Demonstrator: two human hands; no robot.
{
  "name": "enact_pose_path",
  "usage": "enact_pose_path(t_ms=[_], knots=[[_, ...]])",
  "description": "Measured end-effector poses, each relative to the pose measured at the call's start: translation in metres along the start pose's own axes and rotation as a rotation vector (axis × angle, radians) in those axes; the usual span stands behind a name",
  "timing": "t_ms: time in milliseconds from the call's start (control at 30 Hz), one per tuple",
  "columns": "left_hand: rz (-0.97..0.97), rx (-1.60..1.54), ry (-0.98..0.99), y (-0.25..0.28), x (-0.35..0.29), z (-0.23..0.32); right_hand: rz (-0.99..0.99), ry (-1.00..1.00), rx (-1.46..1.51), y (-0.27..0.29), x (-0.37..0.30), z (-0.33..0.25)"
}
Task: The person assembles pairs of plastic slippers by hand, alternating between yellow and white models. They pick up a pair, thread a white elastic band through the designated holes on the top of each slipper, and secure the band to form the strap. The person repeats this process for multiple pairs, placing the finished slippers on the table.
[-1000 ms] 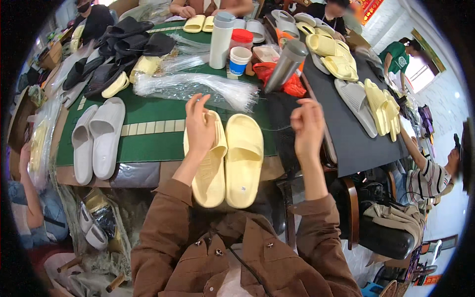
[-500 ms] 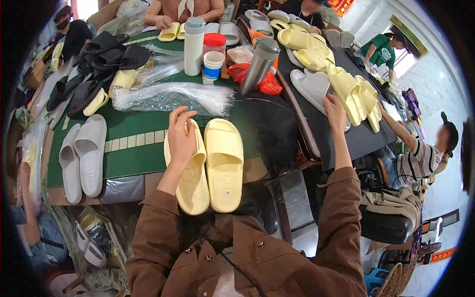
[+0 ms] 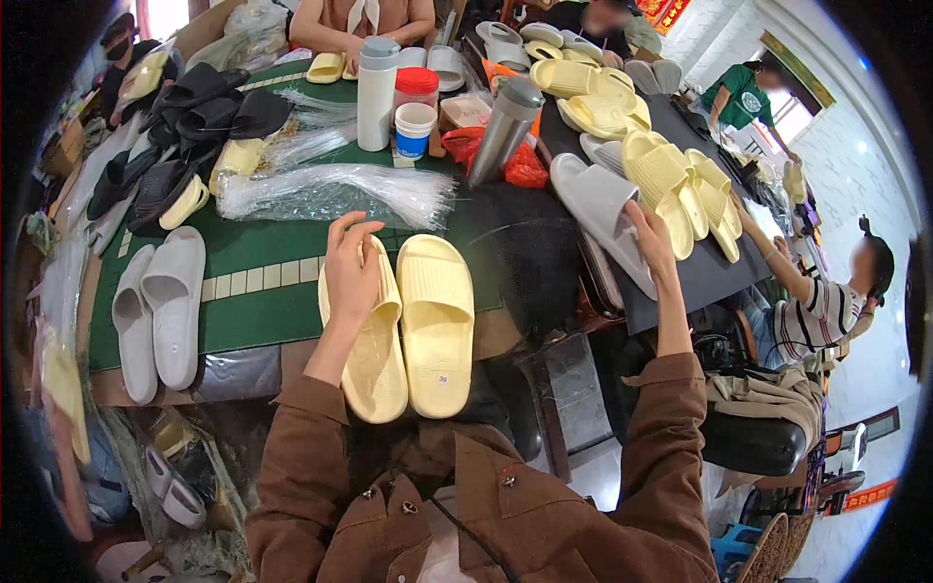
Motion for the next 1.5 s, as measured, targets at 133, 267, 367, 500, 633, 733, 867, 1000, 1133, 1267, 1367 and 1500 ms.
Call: enact_pose_path(t_ms=[133, 267, 367, 500, 633, 733, 867, 1000, 1133, 1267, 1367, 1500], knots=[[0.014, -0.017, -0.009, 0.004, 0.005, 0.001, 0.115, 0.105, -0.322, 0.016, 0.002, 0.011], [0.036, 0.004, -0.128, 0.017, 0.003, 0.026, 0.188, 0.239, -0.676, 0.006, 0.002, -0.008], [0.03, 0.041, -0.212, 0.029, -0.009, 0.053, 0.149, 0.166, -0.679, 0.006, 0.012, -0.009], [-0.097, 0.056, -0.235, 0.031, -0.048, 0.077, 0.25, 0.186, -0.688, 0.027, 0.018, 0.004], [-0.224, 0.111, -0.24, 0.029, -0.092, 0.08, 0.258, 0.101, -0.818, 0.021, 0.025, 0.005], [-0.316, 0.181, -0.11, 0.026, -0.114, 0.06, 0.271, 0.028, -0.755, 0.027, 0.025, 0.011], [-0.386, 0.413, -0.082, 0.022, -0.118, 0.056, 0.287, 0.083, -0.925, 0.034, 0.025, 0.025], [-0.377, 0.543, -0.177, 0.009, -0.119, 0.058, 0.199, 0.097, -0.881, 0.02, 0.04, 0.027], [-0.358, 0.699, -0.201, -0.022, -0.119, 0.048, 0.116, -0.013, -0.689, 0.04, 0.063, 0.074], [-0.235, 0.723, -0.182, -0.004, -0.118, 0.043, 0.144, 0.001, -0.56, 0.024, 0.061, 0.061], [-0.118, 0.81, -0.196, 0.024, -0.106, 0.022, 0.085, 0.062, -0.593, 0.036, 0.065, 0.07], [-0.038, 0.848, -0.053, 0.083, -0.079, -0.02, -0.051, 0.049, -0.285, 0.036, 0.06, 0.076]])
Point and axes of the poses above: each hand's wrist, its own x-axis towards the middle knuckle, its own y-axis out of the back of the hand, z = x × y, the point moved 9 cm from there along x, towards the middle knuckle, and after that the axes turned 9 degrees about y, right-handed, at the moved point
